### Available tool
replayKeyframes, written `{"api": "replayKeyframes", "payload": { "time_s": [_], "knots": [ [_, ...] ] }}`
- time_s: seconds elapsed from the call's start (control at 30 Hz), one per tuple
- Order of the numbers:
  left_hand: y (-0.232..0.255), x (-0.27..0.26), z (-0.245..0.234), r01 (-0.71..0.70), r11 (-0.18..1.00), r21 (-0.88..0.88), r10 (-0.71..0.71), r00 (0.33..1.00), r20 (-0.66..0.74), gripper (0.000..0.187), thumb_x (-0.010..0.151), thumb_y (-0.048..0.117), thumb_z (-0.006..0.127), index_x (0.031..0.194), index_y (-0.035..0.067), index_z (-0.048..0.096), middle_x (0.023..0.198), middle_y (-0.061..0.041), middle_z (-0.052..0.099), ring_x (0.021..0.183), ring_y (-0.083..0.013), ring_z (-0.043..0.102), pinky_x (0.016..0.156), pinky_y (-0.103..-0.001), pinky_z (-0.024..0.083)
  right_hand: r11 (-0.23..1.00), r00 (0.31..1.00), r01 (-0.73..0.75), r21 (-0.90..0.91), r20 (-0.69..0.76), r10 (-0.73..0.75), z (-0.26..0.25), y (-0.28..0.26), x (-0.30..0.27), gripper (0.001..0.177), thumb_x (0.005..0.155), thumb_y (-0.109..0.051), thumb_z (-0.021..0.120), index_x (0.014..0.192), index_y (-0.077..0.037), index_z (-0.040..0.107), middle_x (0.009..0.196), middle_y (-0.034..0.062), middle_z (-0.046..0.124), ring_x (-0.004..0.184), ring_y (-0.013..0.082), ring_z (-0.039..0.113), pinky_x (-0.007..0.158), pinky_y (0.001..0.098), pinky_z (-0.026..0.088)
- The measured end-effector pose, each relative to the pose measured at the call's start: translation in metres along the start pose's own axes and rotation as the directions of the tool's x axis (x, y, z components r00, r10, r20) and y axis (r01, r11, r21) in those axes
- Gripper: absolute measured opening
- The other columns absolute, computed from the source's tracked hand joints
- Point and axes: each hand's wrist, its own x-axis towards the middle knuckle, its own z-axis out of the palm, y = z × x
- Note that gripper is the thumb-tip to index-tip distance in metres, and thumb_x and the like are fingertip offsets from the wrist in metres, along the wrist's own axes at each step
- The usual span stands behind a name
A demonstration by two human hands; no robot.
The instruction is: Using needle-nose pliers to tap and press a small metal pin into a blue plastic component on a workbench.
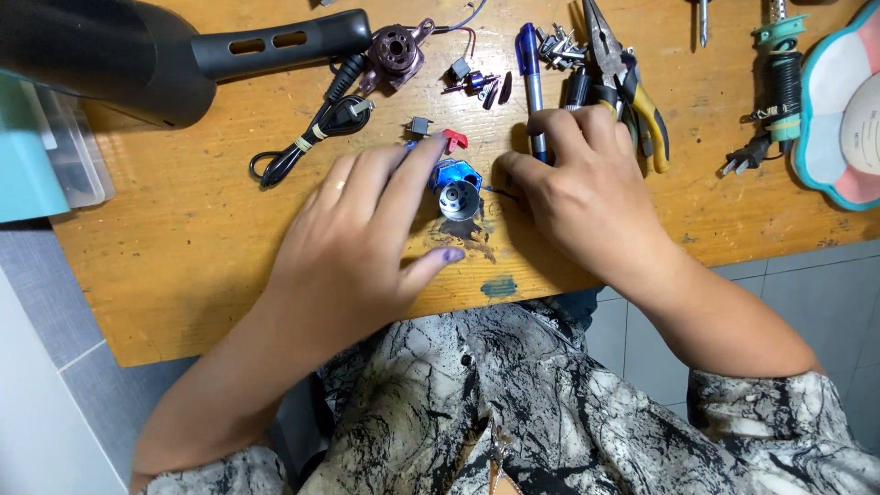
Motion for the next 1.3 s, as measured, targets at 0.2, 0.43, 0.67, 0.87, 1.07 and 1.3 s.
{"api": "replayKeyframes", "payload": {
  "time_s": [0.2,0.43,0.67,0.87,1.07,1.3],
  "knots": [
    [-0.019,0.029,0.011,-0.073,0.997,-0.013,0.074,0.996,0.053,0.085,0.092,0.041,0.099,0.158,0.004,0.061,0.135,-0.018,0.065,0.124,-0.0407,0.065,0.097,-0.059,0.062,0.988,0.993,0.109,-0.107,0.057,-0.104,0.015,0.023,0.005,0.045,0.119,-0.049,0.069,0.137,-0.009,0.079,0.134,0.0074,0.068,0.114,0.0292,0.048,0.092,0.044,0.046],
    [-0.031,0.024,0.032,-0.224,0.964,-0.145,0.203,0.968,-0.145,0.037,0.1,0.014,0.085,0.136,0.009,0.077,0.129,-0.014,0.066,0.116,-0.0344,0.07,0.086,-0.056,0.068,0.999,0.972,0.009,-0.054,-0.232,-0.021,-0.028,0.041,0.047,0.026,0.122,-0.01,0.094,0.135,0.008,0.08,0.14,0.0247,0.066,0.125,0.0474,0.055,0.1,0.0594,0.051],
    [-0.027,0.021,0.03,-0.236,0.855,-0.461,0.092,0.945,-0.314,0.045,0.1,0.002,0.084,0.143,0.002,0.073,0.133,-0.018,0.077,0.124,-0.0331,0.077,0.112,-0.048,0.066,0.817,0.935,0.257,0.517,-0.346,-0.075,-0.035,0.003,0.061,0.026,0.127,0.002,0.06,0.147,0.018,0.063,0.129,0.035,0.07,0.117,0.0488,0.069,0.104,0.0551,0.055],
    [-0.035,0.02,0.039,0.013,-0.276,-0.961,-0.192,0.979,0.069,0.047,0.113,0.022,0.078,0.144,0.006,0.046,0.146,-0.037,0.071,0.131,-0.046,0.079,0.123,-0.053,0.067,0.732,0.808,0.472,0.491,-0.573,-0.137,0.019,-0.001,0.045,0.04,0.111,-0.015,0.073,0.136,0.015,0.064,0.116,0.033,0.074,0.101,0.0427,0.073,0.091,0.0516,0.061],
    [-0.042,0.014,0.061,0.196,-0.686,-0.701,0.08,0.978,0.195,0.055,0.117,0.027,0.081,0.157,0.002,0.054,0.153,-0.026,0.064,0.149,-0.043,0.061,0.128,-0.053,0.056,0.79,0.775,0.448,0.418,-0.622,-0.111,0.015,-0.016,0.036,0.051,0.107,-0.033,0.083,0.136,0.006,0.068,0.126,0.03,0.07,0.113,0.0413,0.07,0.101,0.052,0.058],
    [-0.024,0.013,0.056,0.264,-0.57,-0.778,0.095,0.962,0.257,0.078,0.111,0.039,0.079,0.164,-0.01,0.049,0.156,-0.028,0.061,0.155,-0.0413,0.06,0.135,-0.05,0.055,0.737,0.743,0.503,0.451,-0.662,-0.102,0.019,-0.022,0.038,0.036,0.107,-0.016,0.085,0.129,0.008,0.072,0.118,0.0312,0.083,0.108,0.041,0.078,0.101,0.0477,0.062]
  ]
}}
